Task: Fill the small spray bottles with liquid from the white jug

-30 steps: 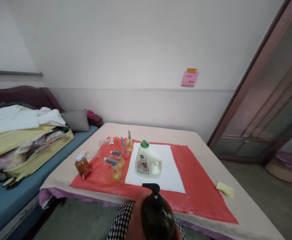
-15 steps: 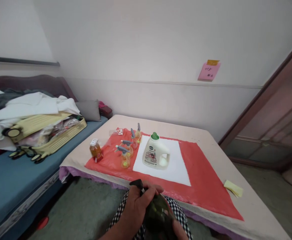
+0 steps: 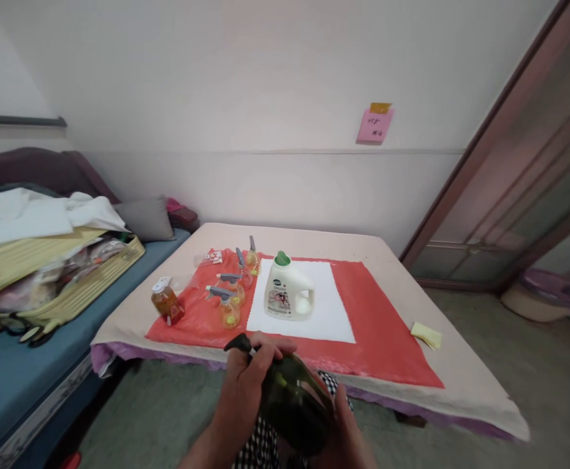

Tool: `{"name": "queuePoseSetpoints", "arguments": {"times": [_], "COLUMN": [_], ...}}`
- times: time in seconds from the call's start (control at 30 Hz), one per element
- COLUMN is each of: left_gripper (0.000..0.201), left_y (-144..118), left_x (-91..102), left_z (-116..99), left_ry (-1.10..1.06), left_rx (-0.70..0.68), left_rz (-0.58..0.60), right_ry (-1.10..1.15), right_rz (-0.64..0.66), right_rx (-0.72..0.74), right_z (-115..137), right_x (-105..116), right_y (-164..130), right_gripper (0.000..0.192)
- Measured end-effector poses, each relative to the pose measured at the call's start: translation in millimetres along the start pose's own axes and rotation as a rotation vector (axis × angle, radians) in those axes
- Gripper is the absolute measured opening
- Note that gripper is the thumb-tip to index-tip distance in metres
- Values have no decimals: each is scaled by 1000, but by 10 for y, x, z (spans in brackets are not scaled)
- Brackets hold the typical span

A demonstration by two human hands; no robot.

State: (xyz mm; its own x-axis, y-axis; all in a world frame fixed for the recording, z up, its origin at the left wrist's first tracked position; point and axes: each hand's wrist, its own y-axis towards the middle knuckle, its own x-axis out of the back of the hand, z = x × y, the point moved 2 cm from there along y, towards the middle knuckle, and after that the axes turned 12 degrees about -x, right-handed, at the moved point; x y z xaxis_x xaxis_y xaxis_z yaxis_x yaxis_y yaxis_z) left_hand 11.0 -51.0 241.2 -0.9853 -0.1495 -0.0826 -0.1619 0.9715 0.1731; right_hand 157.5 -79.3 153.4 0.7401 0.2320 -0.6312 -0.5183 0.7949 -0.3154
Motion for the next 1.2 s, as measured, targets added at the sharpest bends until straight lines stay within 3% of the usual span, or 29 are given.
{"name": "queuePoseSetpoints", "arguments": {"times": [0.07,0.1,0.23,0.3,0.37,0.5,0.57,0.7,0.73,0.87,0.97,1.07,1.13,1.2], "left_gripper": [25,25,26,28,30,30,31,31,31,30,28,27,28,29], "left_y": [17,18,19,38,71,125,130,122,123,127,114,101,102,113], "left_x": [-19,-30,-58,-74,-93,-114,-109,-82,-80,-98,-106,-88,-68,-58], "left_z": [-6,-9,-21,-14,6,43,42,24,23,51,97,151,179,191], "left_ry": [-20,-23,13,37,42,48,50,79,85,39,-3,-25,-13,16], "left_rx": [34,50,62,45,21,2,8,13,12,20,29,33,35,25], "left_rz": [70,87,-1,-31,-16,26,31,27,37,78,91,53,22,35], "right_ry": [106,116,-52,-82,-1,155,193,235,253,352,358,332,328,343], "right_rz": [92,94,-123,-191,-106,204,246,141,130,223,212,174,199,261], "right_rx": [-160,-150,270,365,239,-146,-122,155,140,-140,-44,143,103,-29], "right_z": [8,2,-55,-86,-104,-83,-44,41,47,9,-10,-10,-13,-18], "right_x": [-24,-22,53,103,146,137,89,-9,-21,-13,32,56,56,51], "right_y": [8,6,-26,-25,9,40,27,11,14,22,19,28,53,81], "right_gripper": [73,72,78,88,84,72,73,92,92,77,62,73,78,77]}}
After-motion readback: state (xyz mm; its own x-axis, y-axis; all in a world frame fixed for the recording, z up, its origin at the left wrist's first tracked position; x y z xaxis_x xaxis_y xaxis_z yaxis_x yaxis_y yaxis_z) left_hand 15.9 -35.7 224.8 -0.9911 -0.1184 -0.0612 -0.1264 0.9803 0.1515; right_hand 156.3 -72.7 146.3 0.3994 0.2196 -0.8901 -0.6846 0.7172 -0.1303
